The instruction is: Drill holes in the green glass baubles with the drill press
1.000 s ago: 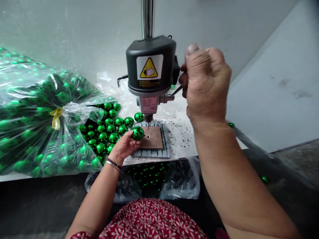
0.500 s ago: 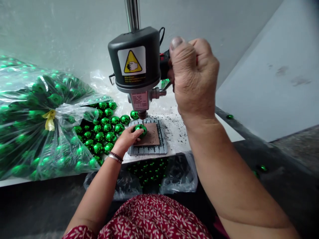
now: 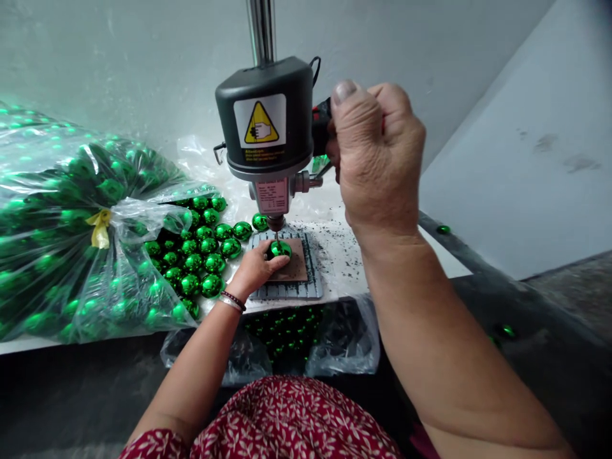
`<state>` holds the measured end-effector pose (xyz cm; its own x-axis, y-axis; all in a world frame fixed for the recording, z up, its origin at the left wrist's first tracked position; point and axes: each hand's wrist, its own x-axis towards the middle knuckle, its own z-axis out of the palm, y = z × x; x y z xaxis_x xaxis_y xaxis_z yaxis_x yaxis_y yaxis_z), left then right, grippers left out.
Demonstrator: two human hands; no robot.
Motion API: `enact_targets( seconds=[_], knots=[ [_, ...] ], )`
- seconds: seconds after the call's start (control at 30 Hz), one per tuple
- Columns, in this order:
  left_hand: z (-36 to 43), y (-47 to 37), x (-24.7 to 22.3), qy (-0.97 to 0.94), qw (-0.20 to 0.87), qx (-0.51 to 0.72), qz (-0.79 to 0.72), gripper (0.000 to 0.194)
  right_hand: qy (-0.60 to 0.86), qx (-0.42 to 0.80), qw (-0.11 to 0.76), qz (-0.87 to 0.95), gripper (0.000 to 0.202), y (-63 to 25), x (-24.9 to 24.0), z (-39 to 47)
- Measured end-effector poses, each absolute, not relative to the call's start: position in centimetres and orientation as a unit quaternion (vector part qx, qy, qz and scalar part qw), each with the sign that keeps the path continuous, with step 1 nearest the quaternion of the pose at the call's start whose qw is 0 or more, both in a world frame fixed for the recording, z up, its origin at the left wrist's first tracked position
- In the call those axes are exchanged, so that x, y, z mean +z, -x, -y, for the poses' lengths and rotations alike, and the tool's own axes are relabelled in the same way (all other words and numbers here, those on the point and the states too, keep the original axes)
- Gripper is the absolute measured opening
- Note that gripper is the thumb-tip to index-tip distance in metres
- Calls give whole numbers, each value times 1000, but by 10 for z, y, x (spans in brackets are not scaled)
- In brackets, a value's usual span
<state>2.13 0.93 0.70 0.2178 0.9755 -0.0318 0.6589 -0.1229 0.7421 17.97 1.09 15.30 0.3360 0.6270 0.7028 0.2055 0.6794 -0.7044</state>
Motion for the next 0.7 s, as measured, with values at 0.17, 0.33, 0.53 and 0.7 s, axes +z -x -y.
enact_targets(
  seconds=[0.17, 0.33, 0.53, 0.7],
  knots=[
    [-8, -22, 5, -690, 337, 265, -583, 49, 373, 128, 728, 561, 34, -178, 147, -2],
    [-8, -22, 4, -690, 345, 266, -578, 44, 379, 101, 727, 563, 29, -176, 131, 9],
    [-9, -22, -2, -697, 320, 272, -580, 44, 412, -16, 724, 553, 22, -174, 113, 16],
    [-7, -23, -1, -700, 320, 271, -579, 42, 421, -22, 738, 527, 24, -171, 101, 16]
  ],
)
